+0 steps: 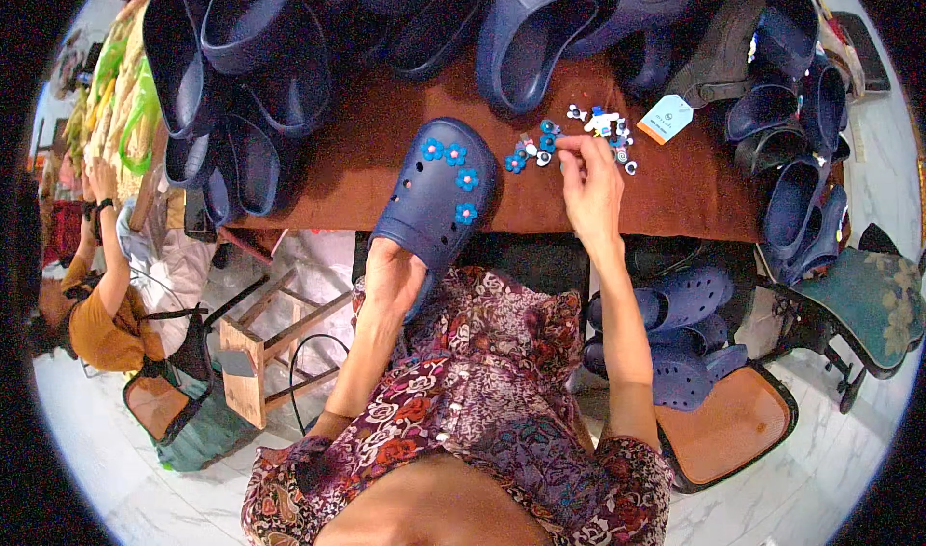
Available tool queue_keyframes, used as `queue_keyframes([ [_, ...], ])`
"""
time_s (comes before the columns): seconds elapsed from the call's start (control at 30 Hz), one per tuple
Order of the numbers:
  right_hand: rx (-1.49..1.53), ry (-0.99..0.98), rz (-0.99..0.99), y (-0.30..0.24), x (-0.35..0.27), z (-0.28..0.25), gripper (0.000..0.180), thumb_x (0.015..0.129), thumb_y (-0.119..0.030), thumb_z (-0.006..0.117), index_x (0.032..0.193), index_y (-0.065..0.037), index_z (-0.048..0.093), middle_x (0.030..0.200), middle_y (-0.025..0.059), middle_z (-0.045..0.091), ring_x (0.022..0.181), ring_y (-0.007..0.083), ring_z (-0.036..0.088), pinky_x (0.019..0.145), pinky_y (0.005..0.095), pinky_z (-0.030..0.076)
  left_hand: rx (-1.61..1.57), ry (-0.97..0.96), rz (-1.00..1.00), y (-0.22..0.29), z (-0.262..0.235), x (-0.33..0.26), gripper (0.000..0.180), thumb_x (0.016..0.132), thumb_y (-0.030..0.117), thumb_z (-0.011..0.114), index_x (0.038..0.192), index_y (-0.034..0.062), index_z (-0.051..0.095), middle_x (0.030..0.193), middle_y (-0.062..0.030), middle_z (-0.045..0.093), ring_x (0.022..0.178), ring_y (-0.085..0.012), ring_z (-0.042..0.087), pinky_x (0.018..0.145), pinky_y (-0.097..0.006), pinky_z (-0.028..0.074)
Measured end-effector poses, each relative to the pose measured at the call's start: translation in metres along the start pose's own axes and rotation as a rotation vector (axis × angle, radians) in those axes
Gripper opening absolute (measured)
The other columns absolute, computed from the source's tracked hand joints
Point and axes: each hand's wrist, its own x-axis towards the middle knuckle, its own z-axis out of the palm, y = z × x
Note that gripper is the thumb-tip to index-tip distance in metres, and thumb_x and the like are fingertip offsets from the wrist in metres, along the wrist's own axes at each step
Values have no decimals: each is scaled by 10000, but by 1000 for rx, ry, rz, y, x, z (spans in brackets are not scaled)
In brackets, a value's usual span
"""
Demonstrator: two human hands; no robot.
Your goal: Attaching decorative charms to the holes of foam clogs.
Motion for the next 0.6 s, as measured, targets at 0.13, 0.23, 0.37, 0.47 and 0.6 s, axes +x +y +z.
queue_keyframes([
  [0.13, -188, -109, -93, 11, 16, -3, 151, 896, -68, 598, 1038, -58, 650, 934, 137, 598, 869, 317, 614, 771, 395, 482, -124, -114, -5, -3, -12, 0, 610, 751, 22, 515, 1353, -57, 456, 1384, -163, 526, 1277, -305, 505, 1128, -480, 349],
  [0.23, -160, -146, -167, 15, 23, 0, 182, 888, -74, 605, 1065, -69, 651, 942, 146, 589, 918, 344, 601, 794, 423, 473, -196, -122, -36, 1, -8, -2, 683, 662, -6, 498, 1342, -62, 459, 1384, -172, 522, 1296, -314, 479, 1146, -490, 312],
  [0.37, -196, -212, -199, 10, 26, 2, 184, 877, -77, 623, 1059, -71, 649, 935, 145, 577, 904, 348, 597, 777, 431, 474, -227, -51, -59, 1, -13, -3, 692, 658, 21, 509, 1343, -63, 456, 1397, -182, 507, 1319, -328, 446, 1158, -500, 273],
  [0.47, -218, -205, -254, 13, 26, 3, 181, 869, -77, 633, 1049, -70, 640, 936, 145, 571, 890, 354, 592, 762, 438, 472, -308, -188, -58, 11, 9, -6, 665, 704, 100, 545, 1343, -59, 460, 1402, -184, 502, 1321, -342, 438, 1158, -511, 260],
  [0.6, -209, -192, -245, 8, 25, -3, 174, 832, -58, 650, 992, -39, 584, 950, 151, 566, 916, 371, 564, 778, 451, 447, -331, -136, -60, 15, 19, -2, 612, 802, 231, 581, 1340, -41, 473, 1406, -196, 494, 1313, -346, 448, 1148, -517, 276],
])
